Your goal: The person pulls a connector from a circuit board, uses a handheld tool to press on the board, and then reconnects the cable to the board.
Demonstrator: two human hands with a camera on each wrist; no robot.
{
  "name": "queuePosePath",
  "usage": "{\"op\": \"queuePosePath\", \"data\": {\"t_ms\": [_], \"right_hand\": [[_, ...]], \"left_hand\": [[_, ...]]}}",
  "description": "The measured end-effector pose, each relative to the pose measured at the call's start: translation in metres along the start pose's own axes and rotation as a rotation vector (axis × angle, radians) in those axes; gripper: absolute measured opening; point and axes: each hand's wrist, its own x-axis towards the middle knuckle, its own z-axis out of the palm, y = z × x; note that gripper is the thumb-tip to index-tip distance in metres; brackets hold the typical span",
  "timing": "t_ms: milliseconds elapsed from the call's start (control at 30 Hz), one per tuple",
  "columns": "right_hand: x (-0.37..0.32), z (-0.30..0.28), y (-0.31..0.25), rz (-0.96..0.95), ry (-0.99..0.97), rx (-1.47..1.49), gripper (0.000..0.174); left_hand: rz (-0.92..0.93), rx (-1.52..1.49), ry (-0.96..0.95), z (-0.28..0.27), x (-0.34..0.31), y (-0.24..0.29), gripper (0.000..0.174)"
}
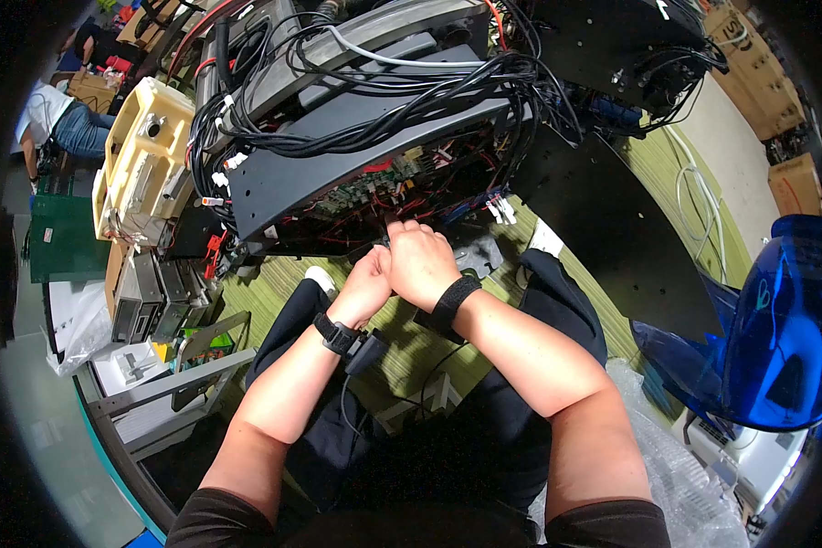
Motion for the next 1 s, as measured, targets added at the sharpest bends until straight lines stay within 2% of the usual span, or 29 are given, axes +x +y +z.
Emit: {"op": "queuePosePath", "data": {"t_ms": [67, 133, 267, 333, 1000], "right_hand": [[0.001, 0.000, 0.000, -0.005, -0.001, -0.011, 0.030], [0.002, -0.002, 0.001, 0.016, -0.060, 0.040, 0.051], [0.002, -0.002, 0.000, 0.034, -0.084, 0.030, 0.056], [0.002, 0.001, 0.002, -0.009, 0.002, 0.011, 0.031], [0.009, 0.000, 0.003, 0.003, 0.017, 0.034, 0.029]], "left_hand": [[0.014, -0.010, 0.021, 0.000, 0.000, 0.001, 0.014], [0.004, -0.025, 0.018, 0.000, 0.000, 0.001, 0.014], [-0.023, -0.062, -0.011, 0.000, -0.004, 0.011, 0.013], [-0.026, -0.042, -0.015, 0.000, -0.004, 0.012, 0.013], [-0.147, -0.081, -0.063, -0.001, -0.002, 0.010, 0.010]]}}
